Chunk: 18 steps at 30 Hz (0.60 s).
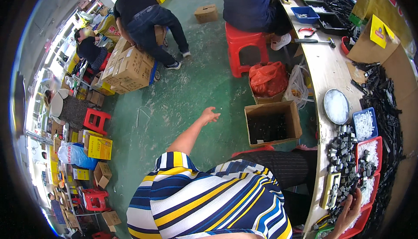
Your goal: The person assembles small metal lock cylinders at a workbench. They pick up lock bodies and internal components, insert pins into the cylinders, and use pliers to adjust or secure parts. The person works with multiple lock units, placing finished or partially assembled items into a tray.
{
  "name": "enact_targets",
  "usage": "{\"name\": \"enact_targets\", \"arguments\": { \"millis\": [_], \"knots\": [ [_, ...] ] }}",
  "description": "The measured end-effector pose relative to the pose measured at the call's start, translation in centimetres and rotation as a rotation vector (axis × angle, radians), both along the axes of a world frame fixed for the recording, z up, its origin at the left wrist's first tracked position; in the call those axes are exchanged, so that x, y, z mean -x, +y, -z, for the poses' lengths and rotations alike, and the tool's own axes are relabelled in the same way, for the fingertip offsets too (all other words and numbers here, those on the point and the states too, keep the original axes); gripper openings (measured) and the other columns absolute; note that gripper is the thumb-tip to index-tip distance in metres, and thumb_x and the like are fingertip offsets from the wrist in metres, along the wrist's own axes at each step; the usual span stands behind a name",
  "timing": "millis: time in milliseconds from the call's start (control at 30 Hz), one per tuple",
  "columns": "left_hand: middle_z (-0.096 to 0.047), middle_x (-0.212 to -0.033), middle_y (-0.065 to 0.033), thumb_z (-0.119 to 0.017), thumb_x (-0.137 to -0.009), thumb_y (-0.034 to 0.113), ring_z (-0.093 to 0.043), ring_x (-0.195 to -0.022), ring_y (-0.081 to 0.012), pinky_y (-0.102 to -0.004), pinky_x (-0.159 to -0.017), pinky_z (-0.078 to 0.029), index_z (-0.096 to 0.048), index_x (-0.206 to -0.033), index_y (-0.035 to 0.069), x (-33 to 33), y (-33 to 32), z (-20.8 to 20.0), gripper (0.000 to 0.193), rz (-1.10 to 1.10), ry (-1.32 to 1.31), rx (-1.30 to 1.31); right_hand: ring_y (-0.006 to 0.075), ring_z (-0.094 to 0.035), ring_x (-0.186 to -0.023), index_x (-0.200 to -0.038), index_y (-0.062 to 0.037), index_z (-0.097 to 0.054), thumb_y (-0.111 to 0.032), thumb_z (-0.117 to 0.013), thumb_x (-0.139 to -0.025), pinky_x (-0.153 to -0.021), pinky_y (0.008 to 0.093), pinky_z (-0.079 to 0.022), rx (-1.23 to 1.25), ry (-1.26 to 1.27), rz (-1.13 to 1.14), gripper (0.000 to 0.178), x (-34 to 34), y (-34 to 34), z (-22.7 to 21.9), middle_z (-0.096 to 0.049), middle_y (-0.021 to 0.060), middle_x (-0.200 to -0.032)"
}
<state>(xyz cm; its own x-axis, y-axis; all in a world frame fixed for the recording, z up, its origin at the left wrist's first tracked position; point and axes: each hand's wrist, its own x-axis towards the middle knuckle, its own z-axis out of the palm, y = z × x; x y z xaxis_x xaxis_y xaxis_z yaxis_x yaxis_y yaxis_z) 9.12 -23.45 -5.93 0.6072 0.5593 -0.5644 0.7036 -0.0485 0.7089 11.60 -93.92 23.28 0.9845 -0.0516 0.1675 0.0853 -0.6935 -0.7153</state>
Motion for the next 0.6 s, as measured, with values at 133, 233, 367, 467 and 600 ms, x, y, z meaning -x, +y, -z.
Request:
{"name": "enact_targets", "arguments": {
  "millis": [133,233,367,467,600],
  "knots": [
    [-0.07,-0.085,-0.0133,-0.081,-0.08,0.019,-0.066,-0.062,-0.0185,-0.032,-0.049,-0.049,-0.042,-0.144,0.0,-1.7,0.0,-0.1,0.077,0.035,0.022,-0.022,0.007,-0.049,-0.066,-0.132,0.0021,-0.055,-0.014,-0.056,-0.1,-0.057,0.0225,-0.041,0.028,-0.009,0.004,0.036,0.2,-0.8,0.3,-0.061,0.0044,-0.093],
    [-0.07,-0.086,-0.0136,-0.08,-0.08,0.019,-0.067,-0.063,-0.0184,-0.032,-0.049,-0.049,-0.042,-0.143,0.0,-3.7,0.8,-0.8,0.076,0.024,-0.022,-0.055,0.0073,-0.049,-0.066,-0.132,0.0031,-0.054,-0.013,-0.056,-0.1,-0.057,0.0225,-0.042,0.003,0.006,0.009,0.036,0.8,-0.7,0.0,-0.06,0.0042,-0.091],
    [-0.07,-0.086,-0.0137,-0.079,-0.08,0.016,-0.067,-0.065,-0.0184,-0.0318,-0.052,-0.052,-0.042,-0.144,-0.001,-7.0,0.8,-2.9,0.076,0.053,-0.096,-0.104,0.0072,-0.048,-0.064,-0.131,0.0031,-0.055,-0.013,-0.055,-0.1,-0.056,0.0222,-0.041,-0.008,0.0,0.026,0.034,1.5,-0.4,-0.1,-0.057,0.0026,-0.086],
    [-0.07,-0.086,-0.0135,-0.079,-0.08,0.014,-0.067,-0.065,-0.0186,-0.0317,-0.055,-0.055,-0.041,-0.144,-0.002,-8.5,-0.4,-3.8,0.076,0.092,-0.12,-0.085,0.0069,-0.047,-0.063,-0.13,0.0031,-0.055,-0.013,-0.055,-0.1,-0.055,0.0221,-0.039,-0.031,-0.007,0.039,0.034,2.0,-0.2,0.2,-0.056,0.0019,-0.084],
    [-0.071,-0.086,-0.013,-0.078,-0.081,0.014,-0.067,-0.065,-0.0181,-0.0317,-0.056,-0.055,-0.04,-0.145,-0.001,-8.7,-2.4,-3.2,0.076,0.131,-0.108,-0.055,0.0065,-0.047,-0.064,-0.13,0.0033,-0.055,-0.013,-0.055,-0.1,-0.055,0.0222,-0.038,-0.058,0.006,0.047,0.034,2.4,-0.3,0.3,-0.056,0.0013,-0.082]
  ]
}}
